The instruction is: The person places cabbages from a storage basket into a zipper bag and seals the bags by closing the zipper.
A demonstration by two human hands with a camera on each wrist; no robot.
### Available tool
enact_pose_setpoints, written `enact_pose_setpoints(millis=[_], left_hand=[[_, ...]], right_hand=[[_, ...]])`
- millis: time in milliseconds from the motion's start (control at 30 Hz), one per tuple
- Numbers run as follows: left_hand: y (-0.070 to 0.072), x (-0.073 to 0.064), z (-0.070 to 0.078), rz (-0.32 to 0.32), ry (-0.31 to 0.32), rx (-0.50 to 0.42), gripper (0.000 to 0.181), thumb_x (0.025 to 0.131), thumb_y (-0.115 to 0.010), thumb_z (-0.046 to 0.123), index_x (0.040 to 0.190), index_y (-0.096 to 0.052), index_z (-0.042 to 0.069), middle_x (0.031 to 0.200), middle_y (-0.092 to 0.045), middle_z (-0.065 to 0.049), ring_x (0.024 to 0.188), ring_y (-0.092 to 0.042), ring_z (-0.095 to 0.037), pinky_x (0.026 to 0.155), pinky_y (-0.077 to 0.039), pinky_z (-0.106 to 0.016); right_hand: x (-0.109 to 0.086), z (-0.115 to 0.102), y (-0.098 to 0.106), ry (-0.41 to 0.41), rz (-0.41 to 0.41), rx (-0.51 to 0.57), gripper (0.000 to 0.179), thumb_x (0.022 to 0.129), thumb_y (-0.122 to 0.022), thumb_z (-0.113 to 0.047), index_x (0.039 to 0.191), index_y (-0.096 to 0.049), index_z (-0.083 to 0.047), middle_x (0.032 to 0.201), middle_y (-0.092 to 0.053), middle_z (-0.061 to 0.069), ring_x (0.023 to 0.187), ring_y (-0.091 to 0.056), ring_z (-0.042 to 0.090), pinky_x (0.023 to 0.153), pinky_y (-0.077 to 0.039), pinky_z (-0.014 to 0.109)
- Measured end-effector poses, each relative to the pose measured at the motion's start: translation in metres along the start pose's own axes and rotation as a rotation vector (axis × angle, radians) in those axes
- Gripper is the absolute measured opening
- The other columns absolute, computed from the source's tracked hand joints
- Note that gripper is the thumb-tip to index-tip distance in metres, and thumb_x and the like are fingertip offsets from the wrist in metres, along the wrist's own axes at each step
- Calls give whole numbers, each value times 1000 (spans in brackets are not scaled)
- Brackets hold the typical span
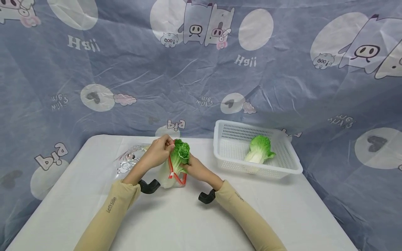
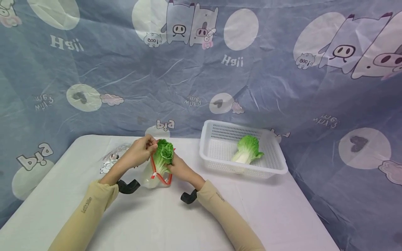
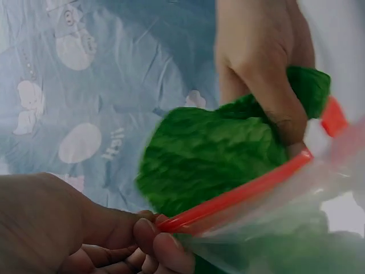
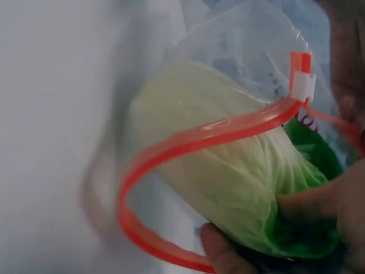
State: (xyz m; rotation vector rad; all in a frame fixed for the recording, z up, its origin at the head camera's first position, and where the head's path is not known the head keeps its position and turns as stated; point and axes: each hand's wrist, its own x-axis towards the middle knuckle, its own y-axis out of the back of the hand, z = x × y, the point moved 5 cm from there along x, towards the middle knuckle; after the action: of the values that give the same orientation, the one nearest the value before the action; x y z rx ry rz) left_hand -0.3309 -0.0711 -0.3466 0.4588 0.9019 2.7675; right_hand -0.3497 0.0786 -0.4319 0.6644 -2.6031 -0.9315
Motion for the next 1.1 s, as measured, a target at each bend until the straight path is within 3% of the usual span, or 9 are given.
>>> enact_pose_setpoints(millis=[67, 167, 300, 400, 567, 733, 900, 1100], left_hand=[[-1, 0, 0, 19, -19, 10, 6, 98, -51, 8, 95, -53, 2, 84, -55, -9, 71, -51, -18, 63, -44, -29], [-5, 1, 2, 29, -54, 23, 6, 97, -52, 6, 94, -54, 2, 82, -55, -9, 71, -51, -17, 63, -43, -28], [-8, 0, 7, 20, -72, 43, 5, 96, -55, 6, 93, -55, 2, 80, -56, -7, 70, -51, -17, 64, -42, -28], [-8, -1, 7, 13, -57, 59, 5, 95, -56, 6, 93, -56, 3, 79, -56, -7, 70, -51, -16, 63, -42, -27], [-8, -3, 9, -49, -42, 55, 5, 94, -58, 7, 92, -58, 3, 79, -59, -6, 71, -53, -15, 63, -44, -27], [-10, -6, 14, -98, -64, 50, 4, 92, -58, 6, 91, -59, 3, 80, -60, -6, 70, -53, -14, 63, -45, -26], [-10, -6, 13, -81, -59, 50, 5, 91, -60, 6, 89, -61, 2, 79, -61, -6, 70, -54, -14, 63, -45, -26], [-7, -4, 10, -58, -42, 52, 5, 91, -60, 8, 90, -62, 3, 80, -62, -7, 70, -55, -15, 63, -45, -27]], right_hand=[[0, -9, -2, 5, -39, -51, 61, 91, -51, -8, 148, -29, -3, 136, -53, 15, 119, -52, 19, 103, -43, 37], [0, -19, -6, -20, -103, -106, 51, 88, -51, -8, 138, -40, -4, 114, -61, 11, 94, -54, 16, 82, -46, 30], [3, -18, -10, -87, -136, -120, 25, 87, -52, -13, 110, -55, -4, 88, -62, 5, 74, -55, 12, 66, -45, 25], [7, -8, -14, -169, -113, -73, 17, 86, -57, -22, 93, -61, -6, 80, -65, 2, 69, -59, 11, 61, -47, 24], [8, 11, -19, -330, -58, 45, 29, 84, -65, -35, 80, -64, -6, 64, -65, 4, 56, -63, 15, 57, -54, 31], [4, 19, -22, -445, -53, 88, 49, 86, -65, -45, 69, -65, 1, 52, -64, 12, 41, -62, 19, 49, -57, 38], [0, 18, -23, -450, -51, 58, 58, 87, -61, -50, 72, -68, 6, 52, -64, 12, 38, -60, 17, 41, -53, 32], [-6, 4, -12, -415, -74, 36, 70, 85, -59, -60, 82, -69, 9, 56, -67, 14, 46, -66, 25, 48, -57, 38]])
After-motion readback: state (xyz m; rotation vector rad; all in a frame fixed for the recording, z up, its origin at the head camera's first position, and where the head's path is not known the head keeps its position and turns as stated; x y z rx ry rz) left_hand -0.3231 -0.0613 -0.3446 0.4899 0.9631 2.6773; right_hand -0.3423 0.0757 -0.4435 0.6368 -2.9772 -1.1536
